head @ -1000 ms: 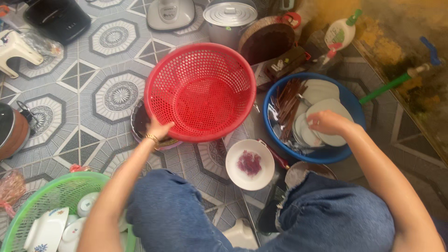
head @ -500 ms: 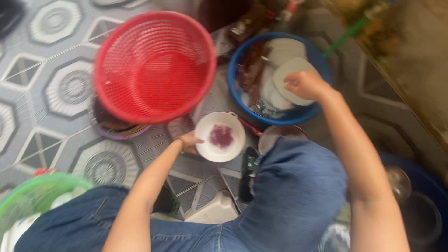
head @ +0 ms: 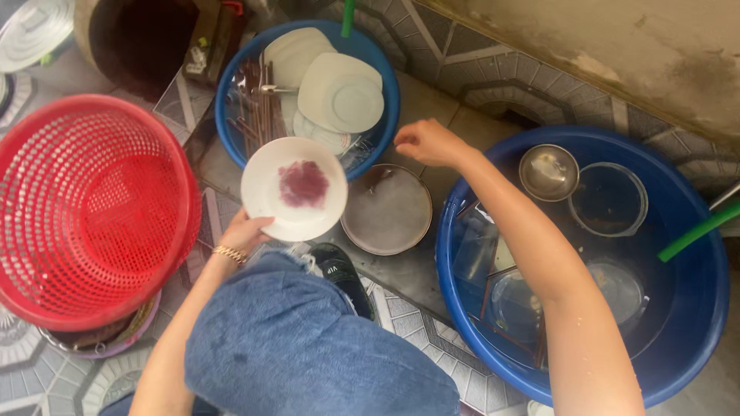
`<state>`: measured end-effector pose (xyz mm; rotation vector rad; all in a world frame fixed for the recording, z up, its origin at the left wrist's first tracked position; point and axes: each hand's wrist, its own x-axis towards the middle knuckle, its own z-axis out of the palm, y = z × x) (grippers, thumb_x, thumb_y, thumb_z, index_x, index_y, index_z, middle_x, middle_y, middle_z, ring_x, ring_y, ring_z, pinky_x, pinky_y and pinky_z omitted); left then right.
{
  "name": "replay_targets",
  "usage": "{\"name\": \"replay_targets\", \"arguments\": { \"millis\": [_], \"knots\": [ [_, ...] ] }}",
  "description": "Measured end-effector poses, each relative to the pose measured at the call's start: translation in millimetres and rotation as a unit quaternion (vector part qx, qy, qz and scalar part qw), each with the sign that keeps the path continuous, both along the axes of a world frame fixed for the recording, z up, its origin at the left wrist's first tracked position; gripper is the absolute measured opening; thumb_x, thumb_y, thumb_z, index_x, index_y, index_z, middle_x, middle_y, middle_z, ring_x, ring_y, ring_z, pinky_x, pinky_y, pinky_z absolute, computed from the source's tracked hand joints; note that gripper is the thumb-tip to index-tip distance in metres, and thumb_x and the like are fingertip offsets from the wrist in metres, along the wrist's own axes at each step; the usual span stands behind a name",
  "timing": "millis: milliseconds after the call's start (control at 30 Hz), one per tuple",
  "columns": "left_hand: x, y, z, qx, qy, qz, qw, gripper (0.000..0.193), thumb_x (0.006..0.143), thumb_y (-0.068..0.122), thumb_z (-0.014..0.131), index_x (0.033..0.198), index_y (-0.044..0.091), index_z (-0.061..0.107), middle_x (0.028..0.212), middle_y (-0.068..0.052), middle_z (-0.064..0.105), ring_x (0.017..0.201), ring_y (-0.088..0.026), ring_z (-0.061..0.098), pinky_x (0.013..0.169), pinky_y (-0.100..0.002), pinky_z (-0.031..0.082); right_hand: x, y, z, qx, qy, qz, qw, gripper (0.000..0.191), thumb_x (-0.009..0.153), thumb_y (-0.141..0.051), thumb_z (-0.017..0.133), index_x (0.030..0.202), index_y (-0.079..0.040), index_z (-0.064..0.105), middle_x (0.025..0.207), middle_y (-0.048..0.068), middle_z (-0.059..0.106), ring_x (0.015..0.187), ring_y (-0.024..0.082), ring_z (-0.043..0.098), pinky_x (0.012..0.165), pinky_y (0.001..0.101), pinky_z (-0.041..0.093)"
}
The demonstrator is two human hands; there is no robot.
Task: The person washes ceramic bowls, chopsticks and plates in a blue basin of soapy water, rubbing each item by hand and rinsing it under a running tap. Cleaned bowls are stacked into a green colander basket and plates into a red basket.
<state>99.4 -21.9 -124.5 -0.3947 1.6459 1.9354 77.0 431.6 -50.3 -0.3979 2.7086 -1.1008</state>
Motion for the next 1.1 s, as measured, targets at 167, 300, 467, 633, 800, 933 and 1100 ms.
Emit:
{"name": "replay_targets", "arguments": {
  "millis": [167, 300, 467, 633, 800, 933, 1100],
  "knots": [
    [-29, 94, -8, 0.067, -0.013, -0.066, 0.995, 0.051, 0.089, 0.002, 0.067, 0.138, 0.002, 0.051, 0.126, -0.017, 0.067, 0.107, -0.032, 0.071, 0.085, -0.049, 0.065, 38, -19, -29, -0.201, -0.379, -0.137, 0.893, 0.071, 0.092, -0.052, 0.066, 0.14, -0.005, 0.042, 0.12, 0.02, 0.071, 0.102, 0.027, 0.075, 0.087, 0.0417, 0.064],
    [-35, 168, -7, 0.084, -0.018, -0.075, 0.994, 0.065, 0.086, 0.007, 0.069, 0.145, 0.003, 0.042, 0.127, -0.02, 0.066, 0.106, -0.038, 0.072, 0.077, -0.052, 0.062, 55, -18, -41, -0.369, -0.325, -0.219, 0.843, 0.051, 0.091, -0.021, 0.058, 0.133, 0.007, 0.06, 0.118, 0.021, 0.074, 0.102, 0.03, 0.076, 0.09, 0.0454, 0.064],
    [-85, 198, 9, -0.107, 0.238, -0.287, 0.922, 0.094, 0.094, 0.036, 0.08, 0.16, 0.016, 0.016, 0.146, -0.026, 0.047, 0.125, -0.044, 0.054, 0.098, -0.053, 0.048, 64, -8, -55, -0.555, -0.28, -0.373, 0.689, 0.048, 0.083, 0.006, 0.046, 0.13, 0.013, 0.052, 0.126, 0.027, 0.064, 0.112, 0.042, 0.068, 0.096, 0.0567, 0.06],
    [-147, 129, 38, -0.369, 0.306, -0.556, 0.679, 0.062, 0.084, 0.041, 0.075, 0.139, 0.017, 0.061, 0.131, -0.018, 0.068, 0.122, -0.032, 0.065, 0.105, -0.038, 0.05, 42, -8, -80, -0.664, -0.199, -0.526, 0.492, 0.035, 0.089, 0.009, 0.042, 0.121, 0.023, 0.043, 0.128, 0.036, 0.055, 0.114, 0.052, 0.064, 0.095, 0.0569, 0.055],
    [-179, 47, 34, -0.452, 0.269, -0.469, 0.709, 0.06, 0.084, 0.036, 0.072, 0.139, 0.016, 0.062, 0.127, -0.018, 0.071, 0.117, -0.033, 0.068, 0.103, -0.039, 0.053, 17, -11, -94, -0.657, -0.123, -0.595, 0.447, 0.039, 0.086, 0.014, 0.04, 0.124, 0.019, 0.046, 0.128, 0.035, 0.059, 0.114, 0.052, 0.065, 0.09, 0.0508, 0.058],
    [-195, 23, -5, -0.496, 0.275, -0.247, 0.785, 0.069, 0.084, 0.036, 0.075, 0.14, 0.0, 0.058, 0.131, -0.027, 0.065, 0.123, -0.04, 0.062, 0.108, -0.043, 0.048, 13, -18, -98, -0.646, -0.105, -0.623, 0.428, 0.04, 0.09, 0.013, 0.04, 0.129, 0.019, 0.044, 0.131, 0.034, 0.058, 0.116, 0.053, 0.064, 0.092, 0.0525, 0.058],
    [-189, 31, -44, -0.507, 0.228, -0.112, 0.824, 0.125, 0.072, 0.056, 0.088, 0.147, -0.022, 0.025, 0.144, -0.039, 0.046, 0.137, -0.045, 0.045, 0.114, -0.042, 0.04, 20, -24, -113, -0.646, -0.075, -0.628, 0.428, 0.044, 0.091, 0.014, 0.041, 0.135, 0.012, 0.045, 0.135, 0.028, 0.057, 0.119, 0.047, 0.064, 0.095, 0.0541, 0.056]
  ]
}}
